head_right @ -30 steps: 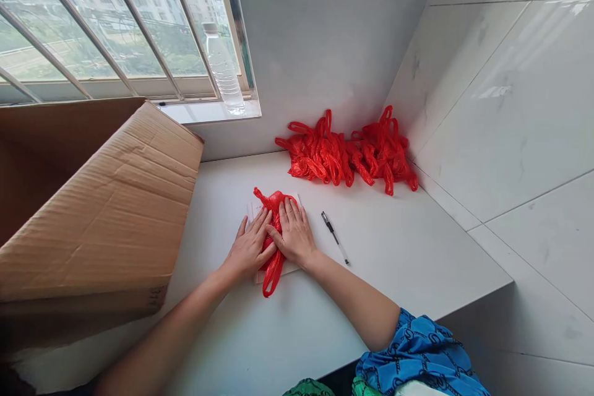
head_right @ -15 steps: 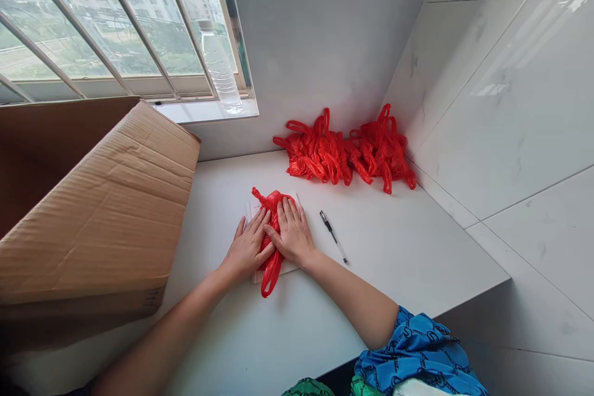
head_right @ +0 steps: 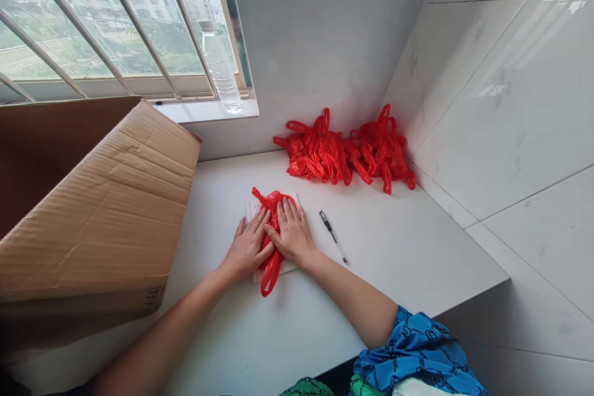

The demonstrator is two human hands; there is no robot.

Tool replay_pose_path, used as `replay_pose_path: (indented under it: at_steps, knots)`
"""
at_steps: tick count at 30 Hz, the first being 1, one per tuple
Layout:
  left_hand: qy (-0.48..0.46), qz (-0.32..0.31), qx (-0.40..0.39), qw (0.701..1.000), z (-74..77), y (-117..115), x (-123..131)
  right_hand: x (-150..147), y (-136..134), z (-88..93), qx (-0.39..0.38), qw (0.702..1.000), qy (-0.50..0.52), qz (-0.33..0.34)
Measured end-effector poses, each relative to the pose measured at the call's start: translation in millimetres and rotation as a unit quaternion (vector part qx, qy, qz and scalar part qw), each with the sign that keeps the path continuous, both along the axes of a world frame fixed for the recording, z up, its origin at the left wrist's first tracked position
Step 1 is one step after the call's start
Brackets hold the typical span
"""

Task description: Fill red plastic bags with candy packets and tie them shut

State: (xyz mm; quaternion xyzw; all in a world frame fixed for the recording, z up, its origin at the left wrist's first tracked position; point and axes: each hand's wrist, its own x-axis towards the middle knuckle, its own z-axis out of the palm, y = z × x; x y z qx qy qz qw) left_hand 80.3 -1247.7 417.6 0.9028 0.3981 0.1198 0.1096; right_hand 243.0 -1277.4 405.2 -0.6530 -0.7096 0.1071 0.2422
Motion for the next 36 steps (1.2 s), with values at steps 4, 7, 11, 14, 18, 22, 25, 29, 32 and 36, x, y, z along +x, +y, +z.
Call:
replay_pose_path:
  at_steps: [4, 7, 11, 14, 18, 22, 25, 29, 32, 36]
  knots:
    - [-0.004, 0.002, -0.006, 1.000, 0.6, -0.4, 1.3, -1.6, -1.3, 3.0, -0.004, 1.000, 0.004, -0.002]
    - [-0.022, 0.001, -0.020, 1.000, 0.5, 1.3, -0.4, 1.4, -1.8, 5.3, -0.008, 0.999, 0.051, 0.009]
    - [-0.124, 0.004, -0.084, 0.989, 10.4, 4.2, -8.7, 18.3, -0.6, 6.9, 0.037, 0.967, 0.252, -0.002]
    - [-0.232, 0.072, -0.072, 0.967, 28.9, 1.8, -11.7, 32.2, 0.2, 8.7, 0.089, 0.908, 0.403, -0.069]
    - [-0.141, 0.124, -0.044, 0.981, 51.9, -4.8, 5.1, 34.8, -2.7, 12.9, 0.098, 0.855, 0.503, -0.080]
    - [0.000, 0.146, -0.029, 0.989, 56.7, -6.0, 32.2, 27.9, -9.8, 16.5, 0.085, 0.842, 0.530, -0.053]
    - [0.012, 0.123, -0.025, 0.992, 61.4, -8.0, 34.2, 28.9, -14.0, 18.5, 0.091, 0.834, 0.542, -0.052]
    - [-0.090, 0.082, -0.084, 0.989, 94.4, -26.5, 6.0, 35.6, -16.7, 20.7, 0.109, 0.820, 0.559, -0.056]
    - [-0.210, 0.069, -0.140, 0.965, 139.8, -52.6, -25.0, 36.1, -19.0, 20.3, 0.101, 0.826, 0.552, -0.052]
    - [-0.275, 0.117, -0.168, 0.939, 207.3, -84.4, -79.5, 27.0, -25.8, 17.1, 0.055, 0.869, 0.491, -0.013]
